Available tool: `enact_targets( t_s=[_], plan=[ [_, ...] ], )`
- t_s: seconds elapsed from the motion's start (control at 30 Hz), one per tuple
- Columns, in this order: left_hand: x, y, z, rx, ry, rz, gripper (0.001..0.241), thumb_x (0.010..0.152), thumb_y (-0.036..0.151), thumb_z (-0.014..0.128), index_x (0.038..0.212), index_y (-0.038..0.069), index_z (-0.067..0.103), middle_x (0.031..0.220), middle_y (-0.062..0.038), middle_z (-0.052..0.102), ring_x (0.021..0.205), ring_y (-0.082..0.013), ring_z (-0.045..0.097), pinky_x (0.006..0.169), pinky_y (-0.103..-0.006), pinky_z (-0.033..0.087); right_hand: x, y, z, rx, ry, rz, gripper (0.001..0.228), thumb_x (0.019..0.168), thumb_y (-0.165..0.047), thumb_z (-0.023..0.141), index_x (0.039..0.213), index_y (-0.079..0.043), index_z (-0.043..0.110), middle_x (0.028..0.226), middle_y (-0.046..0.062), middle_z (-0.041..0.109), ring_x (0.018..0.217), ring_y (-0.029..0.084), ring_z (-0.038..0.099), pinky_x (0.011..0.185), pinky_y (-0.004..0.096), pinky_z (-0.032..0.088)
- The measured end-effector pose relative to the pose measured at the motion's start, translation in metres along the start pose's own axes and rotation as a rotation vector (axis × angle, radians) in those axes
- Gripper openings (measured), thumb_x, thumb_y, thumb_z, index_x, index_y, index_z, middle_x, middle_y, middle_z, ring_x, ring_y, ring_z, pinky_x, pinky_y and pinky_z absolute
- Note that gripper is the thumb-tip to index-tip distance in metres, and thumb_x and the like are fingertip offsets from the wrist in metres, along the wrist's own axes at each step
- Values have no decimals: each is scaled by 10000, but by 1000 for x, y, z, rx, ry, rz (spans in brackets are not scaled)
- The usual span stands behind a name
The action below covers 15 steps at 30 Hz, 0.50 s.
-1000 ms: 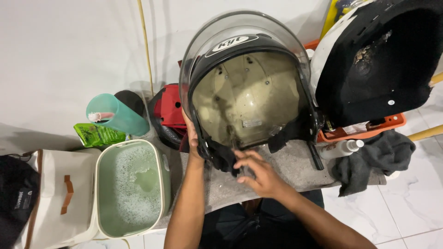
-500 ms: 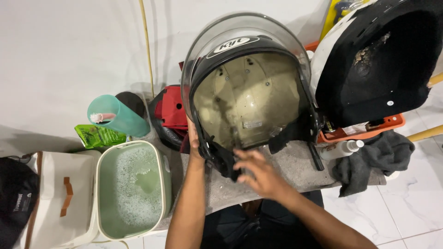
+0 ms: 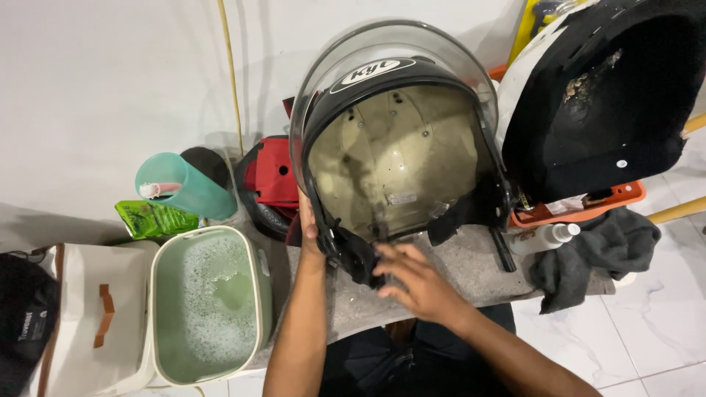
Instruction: The person cleans the inside of a motorcycle helmet. They spray a liquid from a white bottle onto the helmet's interior and wipe it with their hand. They then dip a toothbrush into a bucket of soapy water and scrub the inside of the helmet with it.
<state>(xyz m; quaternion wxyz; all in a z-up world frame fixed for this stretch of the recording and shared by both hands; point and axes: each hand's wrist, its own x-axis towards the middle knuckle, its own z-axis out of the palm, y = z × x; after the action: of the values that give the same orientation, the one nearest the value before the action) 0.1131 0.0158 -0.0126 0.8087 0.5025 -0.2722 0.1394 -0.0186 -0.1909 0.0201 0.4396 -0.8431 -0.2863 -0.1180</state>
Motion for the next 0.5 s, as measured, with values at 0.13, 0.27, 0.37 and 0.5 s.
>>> enact_targets(
  t_s=[0.13,0.27,0.37,0.5],
  plan=[
    [0,2,-2,-19,-29,11,1317,669,929,560,1607,114,125,1545,-84,431,1294,-160,464,1163,-429,327,0,9,0,17,-26,-31,314,977,-402,621,1137,-143,698,1374,169,657,1091,412,640,902,522,536],
    [15,28,10,36,-79,45,1223,731,915,536,1642,219,112,1650,15,327,1438,-100,352,1248,-361,235,9,5,-7,-12,-117,-5,331,1026,-383,548,1198,-126,665,1452,182,604,1143,427,598,927,545,498],
    [23,37,14,22,-87,51,1198,755,898,544,1648,227,109,1651,19,328,1446,-99,343,1253,-367,228,23,-5,-25,47,-209,19,317,1029,-291,529,1241,-86,648,1499,214,557,1153,472,580,923,589,479],
    [17,27,13,6,-97,65,1163,792,872,557,1658,241,105,1653,26,329,1458,-99,329,1261,-377,218,30,4,-24,141,-224,71,392,986,-326,559,1312,-126,646,1583,206,455,1190,451,557,944,593,468]
  ],
)
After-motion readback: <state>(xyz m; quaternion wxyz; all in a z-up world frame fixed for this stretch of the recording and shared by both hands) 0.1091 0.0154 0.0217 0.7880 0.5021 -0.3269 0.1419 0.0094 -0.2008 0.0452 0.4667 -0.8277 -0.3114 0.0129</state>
